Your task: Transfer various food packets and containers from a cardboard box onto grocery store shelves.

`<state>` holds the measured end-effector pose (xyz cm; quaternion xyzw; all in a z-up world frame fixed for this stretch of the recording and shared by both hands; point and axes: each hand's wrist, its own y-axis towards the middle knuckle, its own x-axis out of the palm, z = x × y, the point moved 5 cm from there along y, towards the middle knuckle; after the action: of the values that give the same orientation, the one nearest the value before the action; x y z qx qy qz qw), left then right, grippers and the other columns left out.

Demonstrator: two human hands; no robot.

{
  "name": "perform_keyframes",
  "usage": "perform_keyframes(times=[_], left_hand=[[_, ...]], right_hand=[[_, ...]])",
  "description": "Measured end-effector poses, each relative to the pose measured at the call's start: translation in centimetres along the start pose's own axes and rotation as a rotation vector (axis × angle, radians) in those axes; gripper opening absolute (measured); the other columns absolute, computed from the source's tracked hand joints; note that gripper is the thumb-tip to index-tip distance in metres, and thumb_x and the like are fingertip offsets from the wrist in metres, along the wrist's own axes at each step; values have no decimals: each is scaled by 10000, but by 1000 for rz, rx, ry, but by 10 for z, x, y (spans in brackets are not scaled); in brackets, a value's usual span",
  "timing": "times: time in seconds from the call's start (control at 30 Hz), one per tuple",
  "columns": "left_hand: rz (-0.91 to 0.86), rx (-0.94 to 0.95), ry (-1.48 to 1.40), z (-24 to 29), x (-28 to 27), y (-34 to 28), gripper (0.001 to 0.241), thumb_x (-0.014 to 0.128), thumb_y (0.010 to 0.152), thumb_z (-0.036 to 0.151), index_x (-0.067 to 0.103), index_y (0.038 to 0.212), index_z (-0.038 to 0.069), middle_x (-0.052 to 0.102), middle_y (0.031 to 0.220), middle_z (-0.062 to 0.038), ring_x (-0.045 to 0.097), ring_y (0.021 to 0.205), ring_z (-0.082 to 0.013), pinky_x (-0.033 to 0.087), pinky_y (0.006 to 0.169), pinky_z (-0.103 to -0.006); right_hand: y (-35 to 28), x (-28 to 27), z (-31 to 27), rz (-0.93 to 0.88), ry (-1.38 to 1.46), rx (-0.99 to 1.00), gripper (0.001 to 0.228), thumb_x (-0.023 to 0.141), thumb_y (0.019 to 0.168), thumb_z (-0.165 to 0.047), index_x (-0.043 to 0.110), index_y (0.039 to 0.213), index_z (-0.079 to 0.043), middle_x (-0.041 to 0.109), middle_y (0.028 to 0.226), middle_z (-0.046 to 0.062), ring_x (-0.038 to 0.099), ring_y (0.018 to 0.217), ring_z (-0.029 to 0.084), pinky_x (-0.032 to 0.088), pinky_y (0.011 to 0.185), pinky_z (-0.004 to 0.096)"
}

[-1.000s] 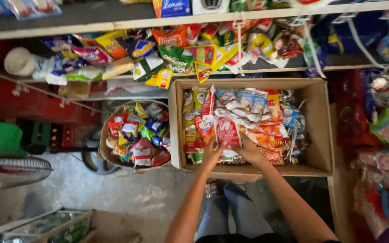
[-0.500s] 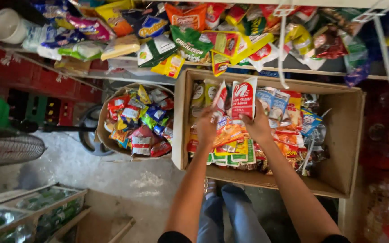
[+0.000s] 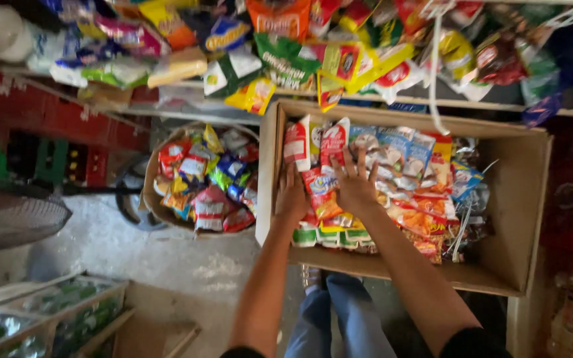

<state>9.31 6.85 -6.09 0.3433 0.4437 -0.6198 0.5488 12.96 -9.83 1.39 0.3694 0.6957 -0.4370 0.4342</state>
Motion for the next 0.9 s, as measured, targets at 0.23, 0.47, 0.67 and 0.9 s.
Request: perform_keyframes(times=[0.23,0.47,0.67,0.9], left_hand=[[81,126,-411,99,-118,-27,924,731,781,134,236,1545,-24,187,1592,-260,207,1474,-472,328,1132,-493],[398,480,-477,193,-241,-72,706,625,863,-52,394,1526,32,356,1583,-192,351,1452,-444,354,1192,-512],[500,661,-569,266,-337,-87,648,591,893,-61,455,1510,79,400,1535,-181,406,1423,-410,404,1147,-465],[605,908,-645,359,-435,-87,612,571,979,-11,380,1555,71,363,1571,-188,412,1448,-380,376,1204,-463]], right_hand=[[-33,-55,-8,254,315,-82,679,688,828,-153,471,1469,-204,166,1670,197,114,1525,479,222,1135,688],[-127,-205,-40,687,524,-230,485,602,822,39,579,1300,-40,496,1480,229,482,1312,461,430,1096,484],[-190,-331,-39,979,450,-293,386,626,822,59,627,1188,-66,581,1321,187,542,1222,412,461,1043,458],[-194,-433,20,1328,359,-255,497,701,841,18,501,1296,15,542,1260,240,508,1185,417,436,998,433]])
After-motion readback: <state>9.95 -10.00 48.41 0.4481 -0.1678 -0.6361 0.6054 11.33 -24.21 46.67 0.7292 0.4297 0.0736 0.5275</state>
